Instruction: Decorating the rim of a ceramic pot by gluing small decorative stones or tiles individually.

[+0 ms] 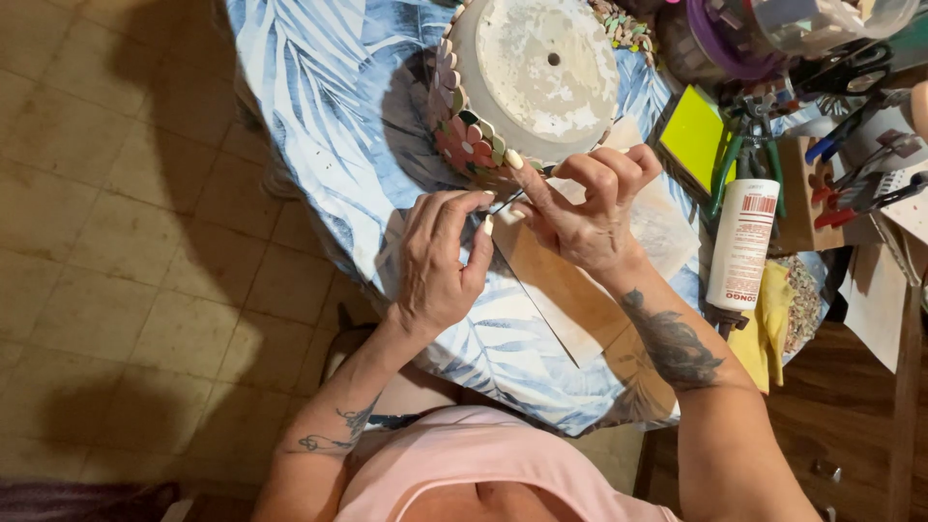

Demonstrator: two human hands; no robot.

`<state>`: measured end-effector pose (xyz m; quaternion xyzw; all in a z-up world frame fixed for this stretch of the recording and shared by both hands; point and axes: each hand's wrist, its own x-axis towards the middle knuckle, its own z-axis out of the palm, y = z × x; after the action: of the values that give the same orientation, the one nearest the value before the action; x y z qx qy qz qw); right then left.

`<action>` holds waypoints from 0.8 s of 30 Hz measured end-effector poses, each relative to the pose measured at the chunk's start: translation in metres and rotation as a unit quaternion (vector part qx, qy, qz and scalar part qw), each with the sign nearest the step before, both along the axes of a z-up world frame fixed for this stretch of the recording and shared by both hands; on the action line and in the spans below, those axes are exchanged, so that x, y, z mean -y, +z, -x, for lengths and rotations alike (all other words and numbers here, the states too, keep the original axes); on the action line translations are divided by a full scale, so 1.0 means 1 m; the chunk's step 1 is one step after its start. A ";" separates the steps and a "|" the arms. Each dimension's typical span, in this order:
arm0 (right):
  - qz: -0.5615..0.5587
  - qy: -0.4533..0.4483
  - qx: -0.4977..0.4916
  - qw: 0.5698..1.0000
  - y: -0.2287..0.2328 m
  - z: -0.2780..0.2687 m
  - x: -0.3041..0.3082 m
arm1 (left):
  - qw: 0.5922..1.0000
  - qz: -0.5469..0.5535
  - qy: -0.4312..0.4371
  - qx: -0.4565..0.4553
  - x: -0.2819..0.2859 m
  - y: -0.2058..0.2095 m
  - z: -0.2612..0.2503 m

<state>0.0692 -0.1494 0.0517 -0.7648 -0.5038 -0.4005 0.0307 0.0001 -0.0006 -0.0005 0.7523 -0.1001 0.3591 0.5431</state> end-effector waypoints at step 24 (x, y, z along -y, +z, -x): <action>0.013 -0.030 -0.014 0.999 -0.008 0.005 0.009 | 0.999 0.037 0.021 0.017 0.002 0.000 0.000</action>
<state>0.0644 -0.1587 0.0435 -0.7853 -0.4857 -0.3835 0.0156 -0.0002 -0.0030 0.0000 0.7278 -0.0802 0.3864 0.5609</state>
